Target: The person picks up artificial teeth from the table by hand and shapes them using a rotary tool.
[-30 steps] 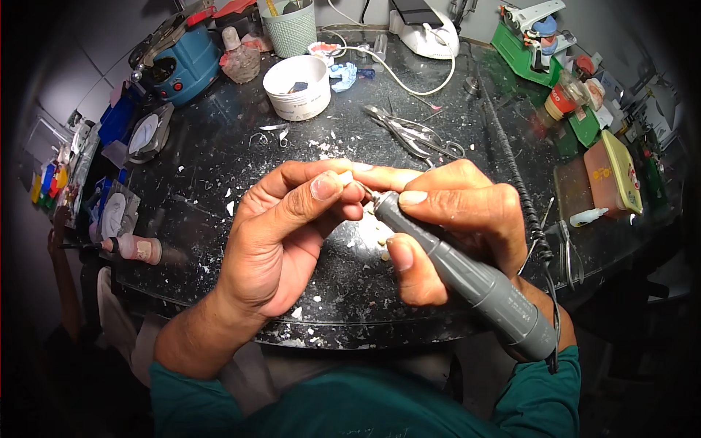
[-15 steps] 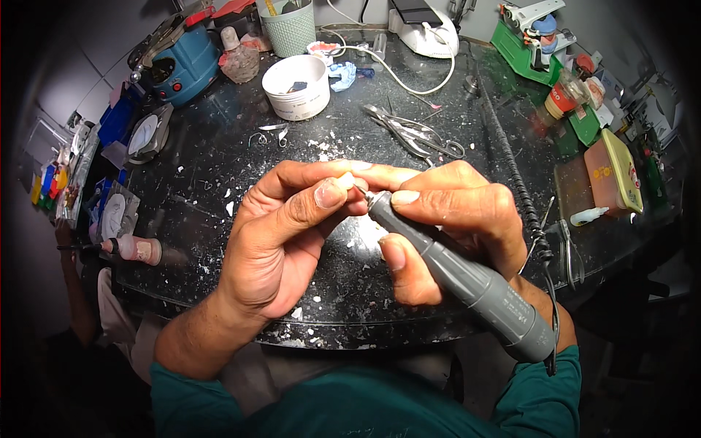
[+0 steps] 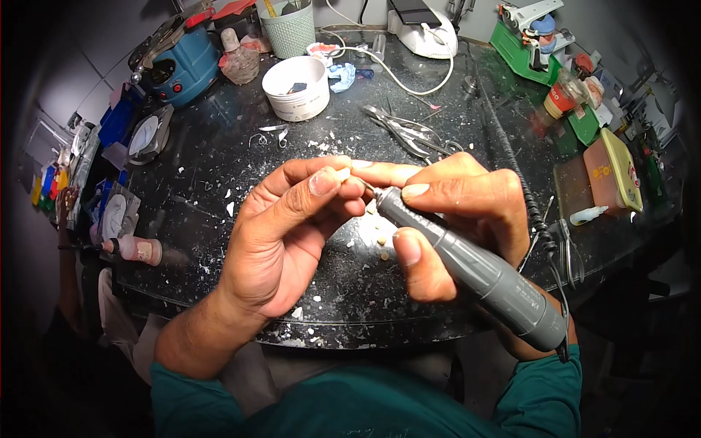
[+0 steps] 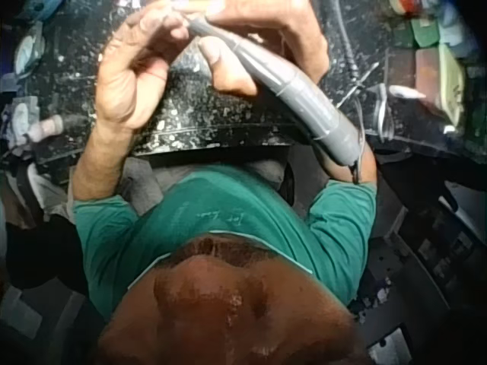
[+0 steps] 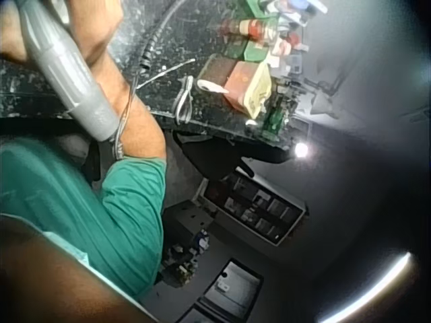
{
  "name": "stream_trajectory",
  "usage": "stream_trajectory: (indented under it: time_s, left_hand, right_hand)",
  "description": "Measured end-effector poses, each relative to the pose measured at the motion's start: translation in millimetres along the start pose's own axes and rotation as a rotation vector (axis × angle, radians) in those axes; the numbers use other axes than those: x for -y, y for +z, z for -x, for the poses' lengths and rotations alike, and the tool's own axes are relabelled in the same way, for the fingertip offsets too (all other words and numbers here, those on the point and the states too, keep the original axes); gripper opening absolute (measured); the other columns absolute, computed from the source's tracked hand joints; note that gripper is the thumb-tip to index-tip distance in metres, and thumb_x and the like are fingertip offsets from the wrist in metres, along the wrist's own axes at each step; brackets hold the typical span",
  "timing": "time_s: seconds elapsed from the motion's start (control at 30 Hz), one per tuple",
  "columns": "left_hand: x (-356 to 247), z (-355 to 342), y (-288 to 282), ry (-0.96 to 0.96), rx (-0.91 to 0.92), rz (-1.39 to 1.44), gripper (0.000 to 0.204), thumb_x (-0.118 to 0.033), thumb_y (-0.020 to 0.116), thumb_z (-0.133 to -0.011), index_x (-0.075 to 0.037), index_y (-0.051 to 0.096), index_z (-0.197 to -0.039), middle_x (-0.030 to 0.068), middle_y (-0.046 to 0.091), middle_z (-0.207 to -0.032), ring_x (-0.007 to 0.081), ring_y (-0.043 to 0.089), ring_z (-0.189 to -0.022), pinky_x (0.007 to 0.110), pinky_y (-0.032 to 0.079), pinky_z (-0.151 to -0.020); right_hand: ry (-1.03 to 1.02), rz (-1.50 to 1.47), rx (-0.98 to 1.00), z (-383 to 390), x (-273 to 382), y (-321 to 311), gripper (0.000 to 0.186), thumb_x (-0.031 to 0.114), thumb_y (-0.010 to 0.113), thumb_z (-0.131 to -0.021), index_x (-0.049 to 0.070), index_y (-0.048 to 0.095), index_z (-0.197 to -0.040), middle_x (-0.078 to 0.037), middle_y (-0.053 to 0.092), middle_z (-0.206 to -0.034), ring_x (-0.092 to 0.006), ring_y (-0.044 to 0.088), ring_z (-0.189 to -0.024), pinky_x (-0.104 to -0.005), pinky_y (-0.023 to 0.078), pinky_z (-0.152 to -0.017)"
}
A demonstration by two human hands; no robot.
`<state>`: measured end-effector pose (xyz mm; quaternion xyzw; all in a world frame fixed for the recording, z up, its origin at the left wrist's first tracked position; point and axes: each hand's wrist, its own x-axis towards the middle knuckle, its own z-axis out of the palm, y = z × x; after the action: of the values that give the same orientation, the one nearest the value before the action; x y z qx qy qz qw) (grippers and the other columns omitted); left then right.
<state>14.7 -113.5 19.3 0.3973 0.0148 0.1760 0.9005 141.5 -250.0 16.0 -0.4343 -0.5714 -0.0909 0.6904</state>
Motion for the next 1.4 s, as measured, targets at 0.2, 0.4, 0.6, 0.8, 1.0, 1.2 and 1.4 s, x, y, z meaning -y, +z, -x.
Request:
stream_trajectory:
  time_s: [0.2, 0.4, 0.6, 0.8, 1.0, 1.2, 1.4]
  left_hand:
    - [-1, -1, -2, -0.037, 0.017, 0.039, 0.022, -0.015, 0.06, -0.102, -0.001, 0.063, -0.119, 0.0065, 0.067, -0.102, 0.0131, 0.063, -0.101, 0.03, 0.051, -0.097]
    - [2, -1, -3, -0.018, 0.011, 0.1, 0.018, -0.01, 0.062, -0.1, -0.001, 0.068, -0.114, 0.0129, 0.072, -0.105, 0.0181, 0.068, -0.098, 0.033, 0.054, -0.097]
    - [3, -1, -6, -0.025, 0.018, 0.08, 0.019, -0.012, 0.061, -0.1, -0.002, 0.063, -0.117, 0.0122, 0.07, -0.111, 0.0181, 0.067, -0.105, 0.036, 0.051, -0.102]
    - [4, 0, -4, -0.035, -0.019, 0.072, 0.019, -0.013, 0.061, -0.101, -0.003, 0.062, -0.117, 0.012, 0.07, -0.112, 0.0184, 0.067, -0.106, 0.037, 0.051, -0.102]
    - [5, 0, -4, -0.028, -0.013, 0.11, 0.017, -0.011, 0.062, -0.1, -0.002, 0.065, -0.115, 0.0123, 0.072, -0.108, 0.0182, 0.069, -0.104, 0.036, 0.052, -0.102]
    - [4, -1, -8, -0.01, -0.028, 0.101, 0.022, -0.009, 0.062, -0.1, 0.0, 0.064, -0.119, 0.0139, 0.072, -0.111, 0.0188, 0.068, -0.104, 0.034, 0.053, -0.1]
    - [3, 0, 0, 0.074, -0.078, -0.037, 0.032, -0.006, 0.062, -0.099, 0.005, 0.062, -0.129, 0.0158, 0.071, -0.116, 0.0181, 0.068, -0.106, 0.033, 0.054, -0.099]
  right_hand:
    - [-0.03, 0.046, 0.11, 0, -2, 0, 0.036, -0.005, 0.074, -0.078, -0.004, 0.055, -0.109, -0.019, 0.065, -0.094, -0.0356, 0.073, -0.094, -0.0371, 0.06, -0.079]
    - [-0.079, 0.031, 0.009, 1, -8, 2, 0.042, -0.008, 0.081, -0.068, -0.002, 0.064, -0.106, -0.019, 0.073, -0.096, -0.0285, 0.075, -0.086, -0.0338, 0.06, -0.073]
    - [-0.102, 0.053, 0.028, 0, -8, 2, 0.044, -0.007, 0.082, -0.067, -0.002, 0.064, -0.107, -0.02, 0.073, -0.099, -0.028, 0.074, -0.086, -0.0332, 0.059, -0.073]
    - [-0.109, 0.09, 0.072, -1, -9, -2, 0.043, -0.007, 0.082, -0.068, -0.001, 0.065, -0.107, -0.02, 0.074, -0.102, -0.0272, 0.074, -0.086, -0.033, 0.06, -0.073]
    - [-0.114, 0.087, 0.071, 0, -11, -1, 0.042, -0.005, 0.083, -0.068, -0.001, 0.065, -0.106, -0.019, 0.074, -0.101, -0.0278, 0.074, -0.087, -0.0332, 0.06, -0.072]
    - [-0.118, 0.086, 0.023, -2, -10, -1, 0.041, -0.005, 0.083, -0.069, -0.001, 0.063, -0.105, -0.018, 0.072, -0.096, -0.0296, 0.075, -0.091, -0.0351, 0.06, -0.076]
    - [-0.101, 0.022, -0.017, -2, -5, 0, 0.043, -0.006, 0.083, -0.069, -0.001, 0.063, -0.106, -0.018, 0.072, -0.094, -0.0309, 0.075, -0.092, -0.0357, 0.061, -0.076]
